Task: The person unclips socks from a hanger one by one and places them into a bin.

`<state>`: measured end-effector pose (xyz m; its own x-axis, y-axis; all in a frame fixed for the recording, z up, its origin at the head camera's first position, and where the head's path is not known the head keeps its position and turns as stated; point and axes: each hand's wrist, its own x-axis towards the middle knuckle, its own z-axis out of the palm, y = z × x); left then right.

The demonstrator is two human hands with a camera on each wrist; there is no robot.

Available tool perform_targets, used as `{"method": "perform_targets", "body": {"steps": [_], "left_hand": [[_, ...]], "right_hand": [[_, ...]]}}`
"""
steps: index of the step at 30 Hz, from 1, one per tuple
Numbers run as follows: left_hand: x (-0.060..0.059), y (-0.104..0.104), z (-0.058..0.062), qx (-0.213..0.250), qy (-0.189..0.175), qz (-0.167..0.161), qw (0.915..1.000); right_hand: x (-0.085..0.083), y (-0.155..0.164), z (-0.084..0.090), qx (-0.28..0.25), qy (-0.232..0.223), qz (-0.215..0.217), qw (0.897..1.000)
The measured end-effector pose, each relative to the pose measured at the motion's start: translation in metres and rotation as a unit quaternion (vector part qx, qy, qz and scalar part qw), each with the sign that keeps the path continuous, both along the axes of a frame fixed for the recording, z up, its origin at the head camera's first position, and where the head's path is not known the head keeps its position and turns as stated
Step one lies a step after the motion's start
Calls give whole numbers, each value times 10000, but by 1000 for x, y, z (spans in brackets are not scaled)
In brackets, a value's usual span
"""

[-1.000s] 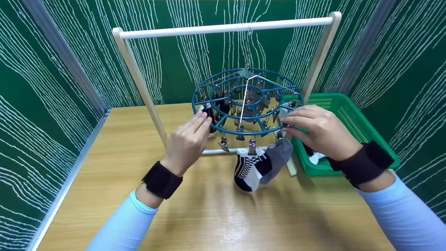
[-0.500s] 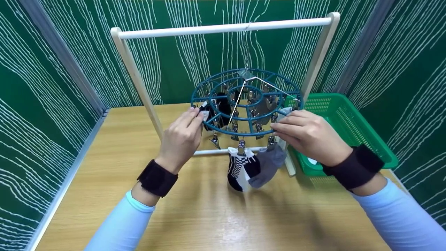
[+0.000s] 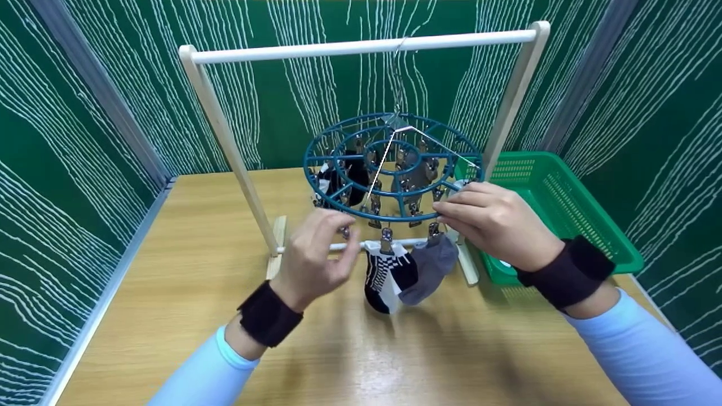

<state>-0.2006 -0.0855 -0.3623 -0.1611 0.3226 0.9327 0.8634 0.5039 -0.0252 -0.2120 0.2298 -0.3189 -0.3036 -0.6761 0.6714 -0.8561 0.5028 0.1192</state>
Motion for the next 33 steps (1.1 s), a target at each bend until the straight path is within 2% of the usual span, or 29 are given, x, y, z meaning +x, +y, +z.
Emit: {"method": "perform_targets", "body": {"steps": [3,5,10,12,15,21,24,28,33], "left_hand": [[11,9,-1,-63,-872,-283,9958],[16,13,-1,-74,-1518,-323,9879],[22,18,2,-158,-3004,-302,9532],[21,19,3,-240,-3441,-325,9381],[17,20,4,-403,-3885,-372,9198],[8,22,0,-588,-4456,-644,8910],[4,24,-1,-572,-4574,-850,8834],[1,26,-2,-470,-4512,-1043,8850],[-1,28,-1,-324,-4309,-1085,8953]], "right_hand": [[0,-1,1,-21,-31,14,10000],[1,-1,2,-24,-72,9,10000],[2,-1,3,61,-115,-52,9999],[2,-1,2,80,-145,-71,9998],[2,-1,2,48,-161,-41,9999],[3,-2,2,-56,-160,33,9999],[3,-2,2,-76,-161,40,9998],[3,-2,1,-86,-192,30,9998],[3,-1,1,-87,-231,-17,9997]]}}
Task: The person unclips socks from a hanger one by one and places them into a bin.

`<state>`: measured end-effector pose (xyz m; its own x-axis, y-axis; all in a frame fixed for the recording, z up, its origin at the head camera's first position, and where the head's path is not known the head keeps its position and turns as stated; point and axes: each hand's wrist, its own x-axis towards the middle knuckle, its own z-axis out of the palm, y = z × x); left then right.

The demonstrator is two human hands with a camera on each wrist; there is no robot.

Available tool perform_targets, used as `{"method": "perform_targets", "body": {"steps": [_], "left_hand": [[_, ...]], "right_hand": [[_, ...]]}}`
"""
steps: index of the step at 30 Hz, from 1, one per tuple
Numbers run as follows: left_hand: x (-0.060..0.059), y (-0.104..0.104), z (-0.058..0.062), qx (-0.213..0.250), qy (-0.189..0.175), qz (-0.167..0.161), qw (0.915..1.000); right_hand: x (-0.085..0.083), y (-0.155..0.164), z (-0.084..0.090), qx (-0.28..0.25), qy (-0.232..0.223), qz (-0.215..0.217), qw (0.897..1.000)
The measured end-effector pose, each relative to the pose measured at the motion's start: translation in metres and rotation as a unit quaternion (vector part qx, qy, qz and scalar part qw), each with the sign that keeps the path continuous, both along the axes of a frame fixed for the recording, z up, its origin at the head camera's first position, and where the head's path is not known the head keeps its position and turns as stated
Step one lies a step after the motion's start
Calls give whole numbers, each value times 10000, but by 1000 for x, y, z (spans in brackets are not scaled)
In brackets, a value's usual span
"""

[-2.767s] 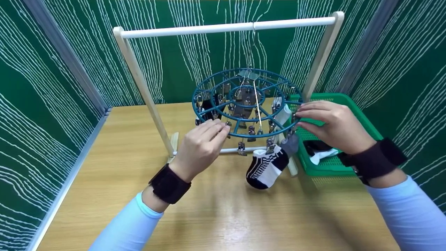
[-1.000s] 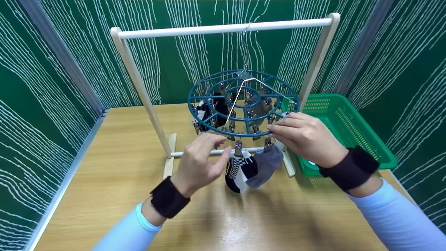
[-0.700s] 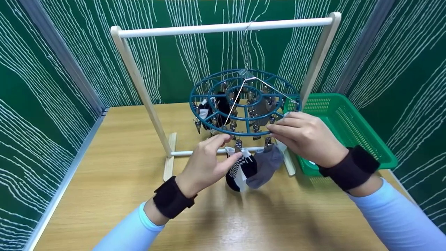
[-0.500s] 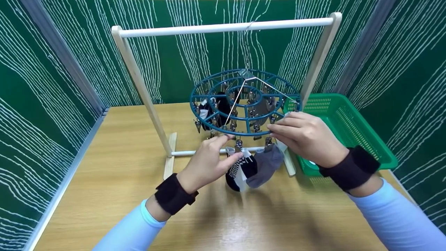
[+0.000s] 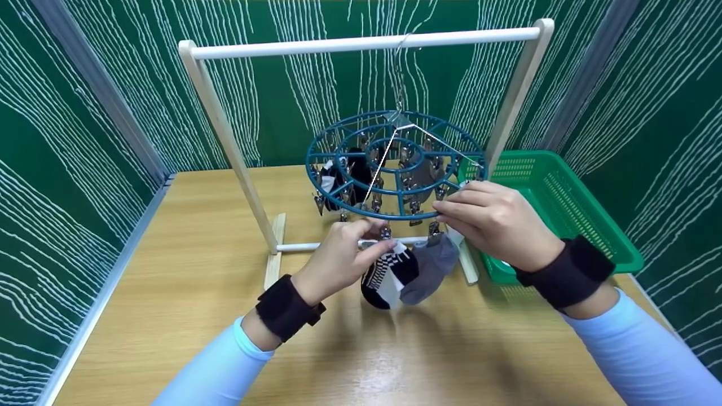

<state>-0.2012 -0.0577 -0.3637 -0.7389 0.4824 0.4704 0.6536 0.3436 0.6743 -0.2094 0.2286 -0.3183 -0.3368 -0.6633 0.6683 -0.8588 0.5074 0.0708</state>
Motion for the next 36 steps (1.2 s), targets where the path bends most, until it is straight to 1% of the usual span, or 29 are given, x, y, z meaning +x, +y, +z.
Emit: {"method": "perform_targets", "body": {"steps": [3,6,9,14,17,21,25,28,32,34,36], "left_hand": [[0,1,1,89,95,84,9999],[-1,2,2,141,103,169,9997],[-1,2,3,117,104,257,9995],[1,3,5,68,159,314,9994],[1,3,5,38,178,371,9991],[0,4,4,41,243,438,9987],[-1,4,2,88,279,404,9988],[-2,4,2,77,265,390,9989],[-2,4,2,40,238,415,9988],[-1,4,2,29,224,417,9989],[-1,4,2,10,219,420,9989]], "right_hand": [[0,0,0,-15,18,-3,10000],[1,0,0,-38,75,17,10000],[3,-1,0,-19,97,-38,9999],[10,-1,0,-48,74,-142,9999],[15,-2,-1,-279,147,-59,9995],[23,-3,-2,-748,241,41,9969],[33,-4,-4,-1123,210,-53,9934],[40,-7,-11,-1410,162,-179,9897],[47,-13,-28,-1778,24,-268,9837],[51,-16,-38,-1894,-208,-243,9814],[54,-19,-50,-1861,-575,-233,9806]]}}
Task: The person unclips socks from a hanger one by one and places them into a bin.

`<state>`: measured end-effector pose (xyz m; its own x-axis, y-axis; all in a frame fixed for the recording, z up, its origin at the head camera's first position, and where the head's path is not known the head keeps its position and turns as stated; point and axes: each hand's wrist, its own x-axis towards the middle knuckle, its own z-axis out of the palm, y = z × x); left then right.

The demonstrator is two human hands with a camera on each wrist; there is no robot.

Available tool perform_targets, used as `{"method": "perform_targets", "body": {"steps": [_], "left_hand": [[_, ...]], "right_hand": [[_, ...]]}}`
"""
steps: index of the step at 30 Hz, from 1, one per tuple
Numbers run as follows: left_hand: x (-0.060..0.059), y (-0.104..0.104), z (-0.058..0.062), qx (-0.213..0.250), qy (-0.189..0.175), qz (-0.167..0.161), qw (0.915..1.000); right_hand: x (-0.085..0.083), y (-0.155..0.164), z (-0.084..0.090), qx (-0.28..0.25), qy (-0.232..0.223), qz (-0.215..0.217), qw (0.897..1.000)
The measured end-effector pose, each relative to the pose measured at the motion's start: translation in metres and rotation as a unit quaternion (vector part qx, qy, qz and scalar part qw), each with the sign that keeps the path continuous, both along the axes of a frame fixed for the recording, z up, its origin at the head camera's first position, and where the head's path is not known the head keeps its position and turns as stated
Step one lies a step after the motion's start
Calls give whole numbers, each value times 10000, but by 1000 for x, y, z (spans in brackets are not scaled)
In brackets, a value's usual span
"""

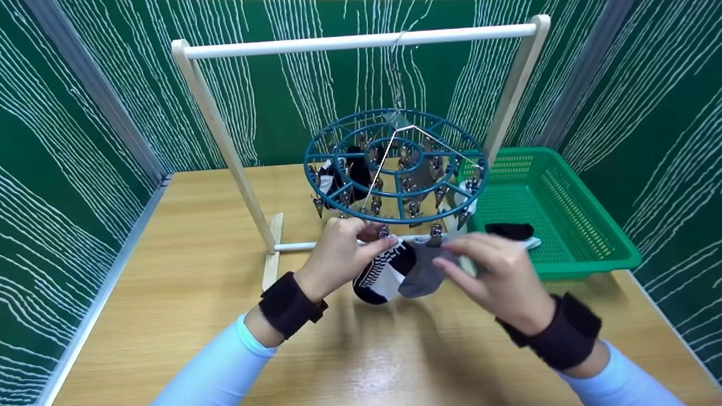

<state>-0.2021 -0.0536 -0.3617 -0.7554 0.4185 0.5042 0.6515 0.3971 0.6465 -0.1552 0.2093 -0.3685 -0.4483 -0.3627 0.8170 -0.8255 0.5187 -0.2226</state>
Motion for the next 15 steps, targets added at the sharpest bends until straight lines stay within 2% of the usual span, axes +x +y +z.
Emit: {"method": "perform_targets", "body": {"steps": [3,6,11,15], "left_hand": [[0,0,0,-28,-36,15,10000],[-1,0,1,-47,-107,29,9999],[-1,1,1,3,-235,47,9997],[-1,2,0,56,-102,60,9999]], "right_hand": [[4,-5,-18,187,-583,-28,9981],[5,-8,-30,414,-1260,-196,9910],[0,-11,-40,492,-2416,-290,9687],[-6,-14,-47,451,-3011,-111,9524]]}}
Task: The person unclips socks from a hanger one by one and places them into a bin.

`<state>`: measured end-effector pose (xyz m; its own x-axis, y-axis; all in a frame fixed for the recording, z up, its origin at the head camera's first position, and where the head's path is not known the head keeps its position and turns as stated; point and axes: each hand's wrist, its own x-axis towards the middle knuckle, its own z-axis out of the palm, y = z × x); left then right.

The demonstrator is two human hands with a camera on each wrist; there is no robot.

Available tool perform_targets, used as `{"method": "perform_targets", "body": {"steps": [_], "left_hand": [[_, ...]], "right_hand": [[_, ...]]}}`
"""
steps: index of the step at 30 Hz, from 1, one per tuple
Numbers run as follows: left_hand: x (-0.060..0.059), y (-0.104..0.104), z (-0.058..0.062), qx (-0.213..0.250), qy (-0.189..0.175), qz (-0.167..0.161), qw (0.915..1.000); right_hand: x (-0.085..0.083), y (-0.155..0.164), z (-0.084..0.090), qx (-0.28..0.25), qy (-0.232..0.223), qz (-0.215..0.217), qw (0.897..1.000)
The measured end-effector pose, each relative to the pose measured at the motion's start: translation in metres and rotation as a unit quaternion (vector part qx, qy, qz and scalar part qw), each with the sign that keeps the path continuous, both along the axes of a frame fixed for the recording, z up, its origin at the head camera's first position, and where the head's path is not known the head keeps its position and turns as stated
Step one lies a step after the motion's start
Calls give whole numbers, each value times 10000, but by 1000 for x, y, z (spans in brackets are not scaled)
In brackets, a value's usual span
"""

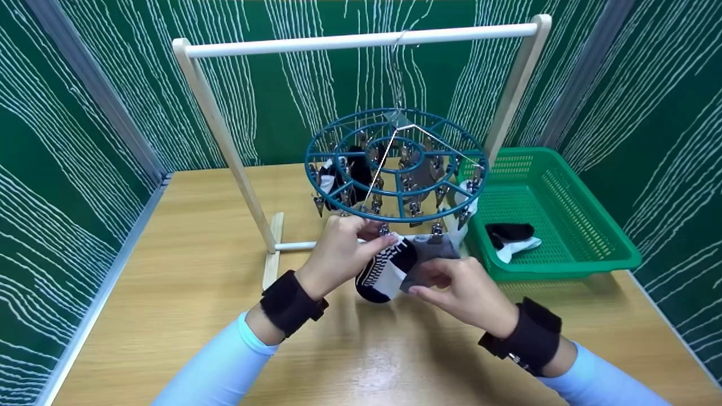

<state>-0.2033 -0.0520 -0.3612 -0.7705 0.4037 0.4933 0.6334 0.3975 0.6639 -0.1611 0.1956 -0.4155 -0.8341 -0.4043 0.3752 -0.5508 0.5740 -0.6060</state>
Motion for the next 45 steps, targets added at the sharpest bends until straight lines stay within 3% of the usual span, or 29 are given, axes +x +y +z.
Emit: {"method": "perform_targets", "body": {"steps": [3,8,12,21,33,45], "left_hand": [[-1,0,-2,39,124,-13,9999],[-2,0,-3,90,29,-8,10000],[-1,-1,-2,93,-181,13,9998],[1,0,0,108,-241,-47,9996],[-3,-2,-1,86,77,-22,9999],[-2,-3,-3,327,97,-30,9994]], "right_hand": [[-5,-3,-6,-121,-533,105,9984],[-12,-8,-17,-330,-1320,216,9905],[-19,-11,-26,-510,-1545,372,9860],[-33,-24,-41,-1014,-1409,673,9825],[-39,-36,-45,-1059,-1157,175,9875],[-39,-38,-47,-1194,-1069,244,9868]]}}
